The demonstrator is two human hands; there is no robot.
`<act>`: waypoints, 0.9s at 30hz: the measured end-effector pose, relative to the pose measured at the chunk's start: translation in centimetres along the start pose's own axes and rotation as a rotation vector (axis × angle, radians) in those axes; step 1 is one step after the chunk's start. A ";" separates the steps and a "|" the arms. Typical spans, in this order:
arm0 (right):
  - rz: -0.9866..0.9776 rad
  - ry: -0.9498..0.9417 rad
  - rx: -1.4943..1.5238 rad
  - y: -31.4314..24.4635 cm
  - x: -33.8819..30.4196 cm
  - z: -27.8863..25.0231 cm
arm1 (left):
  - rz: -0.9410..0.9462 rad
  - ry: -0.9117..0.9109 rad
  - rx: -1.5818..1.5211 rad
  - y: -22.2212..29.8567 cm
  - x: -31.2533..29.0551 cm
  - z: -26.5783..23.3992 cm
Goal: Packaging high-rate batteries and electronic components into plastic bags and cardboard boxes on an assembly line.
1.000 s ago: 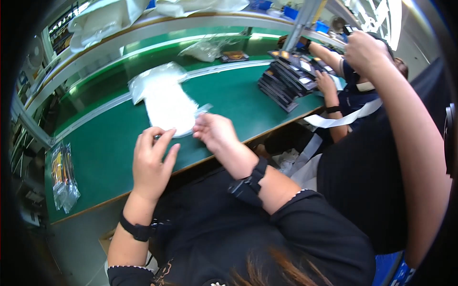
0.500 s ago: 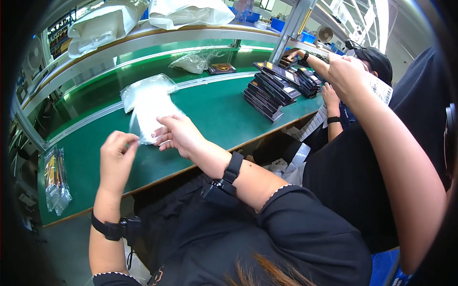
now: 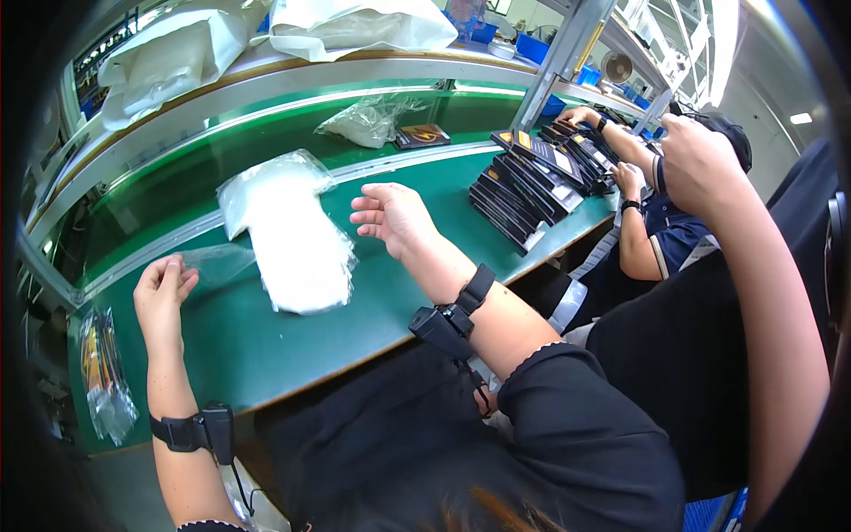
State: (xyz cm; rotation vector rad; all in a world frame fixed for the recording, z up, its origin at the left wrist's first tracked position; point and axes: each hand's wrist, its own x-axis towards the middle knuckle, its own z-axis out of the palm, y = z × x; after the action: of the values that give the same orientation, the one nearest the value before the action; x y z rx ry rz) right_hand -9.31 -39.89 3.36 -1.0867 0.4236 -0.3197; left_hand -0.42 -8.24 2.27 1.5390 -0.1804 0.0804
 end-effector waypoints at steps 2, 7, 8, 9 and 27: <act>-0.017 0.029 -0.021 -0.6 2.0 -1.0 | -0.042 -0.034 -0.019 -0.8 1.7 0.4; 0.026 0.021 0.025 -0.5 6.8 -1.5 | -0.075 -0.135 0.023 -3.8 5.9 0.4; 0.014 0.038 0.030 -0.1 6.9 -1.5 | -0.098 -0.123 0.063 -4.2 6.2 0.5; -0.003 0.043 0.010 0.8 7.4 -1.6 | -0.099 -0.136 0.055 -4.5 6.2 0.6; -0.029 -0.012 -0.102 2.7 7.0 -1.5 | 0.033 -0.100 0.255 -5.4 4.8 -0.4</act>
State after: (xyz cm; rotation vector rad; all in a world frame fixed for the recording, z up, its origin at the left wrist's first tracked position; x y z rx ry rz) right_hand -3.79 -42.99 -0.90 -1.1945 0.4177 -0.3196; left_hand 5.25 -8.27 -2.29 1.7956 -0.2830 0.0541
